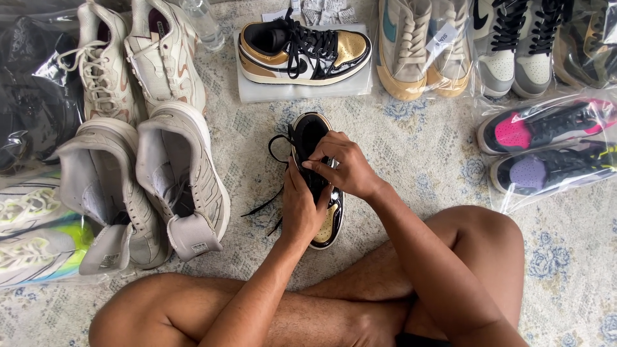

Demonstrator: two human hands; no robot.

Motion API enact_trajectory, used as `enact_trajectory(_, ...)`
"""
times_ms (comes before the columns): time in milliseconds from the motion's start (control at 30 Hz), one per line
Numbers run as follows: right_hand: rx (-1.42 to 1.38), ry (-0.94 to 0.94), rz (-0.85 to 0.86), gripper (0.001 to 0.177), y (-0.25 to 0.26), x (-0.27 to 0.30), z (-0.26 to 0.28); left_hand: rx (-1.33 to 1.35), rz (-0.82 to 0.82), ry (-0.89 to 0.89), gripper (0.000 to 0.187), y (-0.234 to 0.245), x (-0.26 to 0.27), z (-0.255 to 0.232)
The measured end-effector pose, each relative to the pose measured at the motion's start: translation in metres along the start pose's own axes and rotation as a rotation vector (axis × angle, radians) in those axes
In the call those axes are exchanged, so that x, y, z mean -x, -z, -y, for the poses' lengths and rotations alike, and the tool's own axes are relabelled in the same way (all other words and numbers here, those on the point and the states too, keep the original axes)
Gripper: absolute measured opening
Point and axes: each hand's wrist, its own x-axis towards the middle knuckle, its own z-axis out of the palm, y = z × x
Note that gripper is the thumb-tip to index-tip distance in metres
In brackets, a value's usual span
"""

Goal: Lacing a gold and black high-top sneaker and tying the laces while sitting on a carpeted floor.

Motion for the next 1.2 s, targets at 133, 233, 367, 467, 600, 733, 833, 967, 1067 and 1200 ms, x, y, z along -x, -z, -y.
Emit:
enact_trajectory(133, 0.028, 0.014, 0.041, 0.011, 0.002, -0.004, 0.004, 0.01, 0.021, 0.002, 0.096, 0.003, 0.001, -0.001)
enact_trajectory(233, 0.048, 0.005, 0.026, 0.011, 0.0, -0.006, -0.001, -0.015, 0.013, -0.006, 0.097, 0.002, -0.002, -0.001)
enact_trajectory(367, 0.013, -0.006, -0.01, 0.011, -0.003, -0.003, -0.001, 0.095, 0.056, 0.025, 0.095, 0.02, -0.004, -0.013)
enact_trajectory(467, -0.034, -0.017, -0.032, 0.01, -0.002, 0.003, -0.005, 0.212, 0.085, 0.052, 0.093, 0.036, -0.01, -0.016)
enact_trajectory(600, -0.104, -0.042, -0.073, 0.009, 0.0, 0.006, -0.002, 0.302, -0.048, 0.066, 0.078, 0.041, -0.016, -0.004)
enact_trajectory(733, -0.122, -0.077, -0.13, 0.008, 0.001, 0.007, 0.003, 0.031, -0.198, -0.144, 0.039, 0.03, -0.022, 0.021)
enact_trajectory(833, -0.06, -0.004, -0.165, 0.006, -0.001, 0.007, 0.002, -0.346, -0.236, -0.379, 0.026, 0.043, -0.023, 0.006)
enact_trajectory(967, 0.031, 0.039, -0.188, 0.007, 0.0, 0.007, 0.005, -0.552, -0.223, -0.53, 0.032, 0.056, -0.03, -0.008)
enact_trajectory(1067, 0.044, 0.028, -0.188, 0.007, -0.001, 0.01, -0.002, -0.602, -0.164, -0.523, 0.029, 0.059, -0.033, -0.008)
enact_trajectory(1200, 0.031, 0.026, -0.204, 0.008, -0.004, 0.01, -0.006, -0.607, -0.124, -0.5, 0.014, 0.052, -0.035, -0.005)
